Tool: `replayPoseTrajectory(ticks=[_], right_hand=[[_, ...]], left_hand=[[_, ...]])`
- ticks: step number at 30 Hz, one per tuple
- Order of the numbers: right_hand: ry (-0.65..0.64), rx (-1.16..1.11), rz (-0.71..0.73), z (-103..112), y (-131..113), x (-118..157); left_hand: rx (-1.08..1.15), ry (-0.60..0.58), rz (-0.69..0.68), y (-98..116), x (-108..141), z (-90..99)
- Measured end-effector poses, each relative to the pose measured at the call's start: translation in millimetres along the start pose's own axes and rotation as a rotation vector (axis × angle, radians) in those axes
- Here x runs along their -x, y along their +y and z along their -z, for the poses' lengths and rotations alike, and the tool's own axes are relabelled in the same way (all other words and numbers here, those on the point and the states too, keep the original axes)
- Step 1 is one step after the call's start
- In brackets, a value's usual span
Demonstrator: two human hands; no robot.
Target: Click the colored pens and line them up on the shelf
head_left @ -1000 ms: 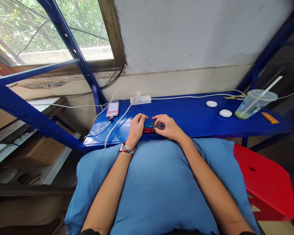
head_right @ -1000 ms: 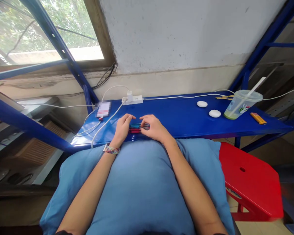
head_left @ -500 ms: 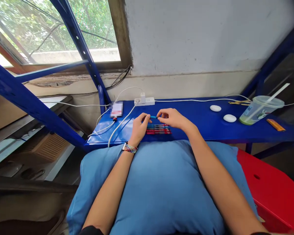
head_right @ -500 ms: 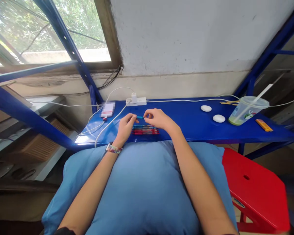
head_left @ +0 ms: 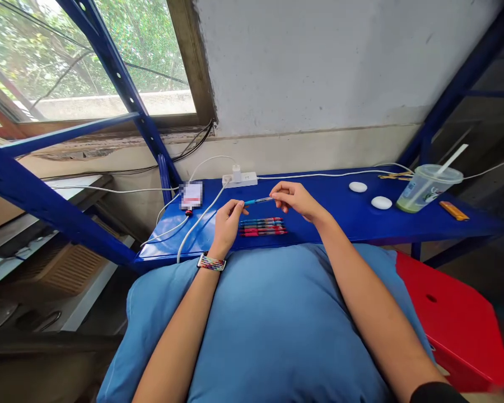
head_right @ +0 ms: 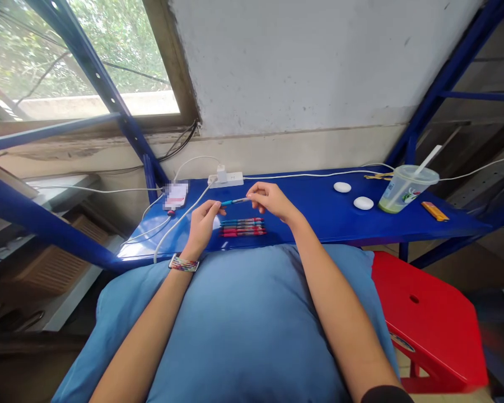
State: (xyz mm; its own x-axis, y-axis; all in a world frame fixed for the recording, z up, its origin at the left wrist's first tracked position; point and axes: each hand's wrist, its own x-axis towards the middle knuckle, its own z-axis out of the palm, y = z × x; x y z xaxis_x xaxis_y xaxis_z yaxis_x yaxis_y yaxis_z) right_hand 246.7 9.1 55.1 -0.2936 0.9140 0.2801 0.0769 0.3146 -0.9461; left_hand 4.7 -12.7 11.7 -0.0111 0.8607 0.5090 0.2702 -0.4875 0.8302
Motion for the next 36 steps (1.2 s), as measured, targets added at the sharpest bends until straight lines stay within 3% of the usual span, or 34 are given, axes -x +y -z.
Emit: replayPoseTrajectory(ticks=[5, 9, 17, 29, 36], right_hand=[[0.05, -0.299, -0.115, 9, 12, -4], [0.093, -0.434, -0.115, 11, 21, -5], [0.265, -0.447, -0.145, -1, 27, -3], [0.235, -0.45, -0.126, -11, 39, 10], [0.208, -0.436, -0.075, -15, 37, 13]], left_hand=[[-0.019, -0.05, -0.002, 6, -10, 3.4], [-0.043, -0.121, -0.004, 5, -20, 0.8], [0.039, -0.126, -0.021, -2, -23, 0.5], [0.103, -0.08, -0.017, -13, -8, 4.7], [0.018, -0.036, 0.066, -15, -6, 8.5]])
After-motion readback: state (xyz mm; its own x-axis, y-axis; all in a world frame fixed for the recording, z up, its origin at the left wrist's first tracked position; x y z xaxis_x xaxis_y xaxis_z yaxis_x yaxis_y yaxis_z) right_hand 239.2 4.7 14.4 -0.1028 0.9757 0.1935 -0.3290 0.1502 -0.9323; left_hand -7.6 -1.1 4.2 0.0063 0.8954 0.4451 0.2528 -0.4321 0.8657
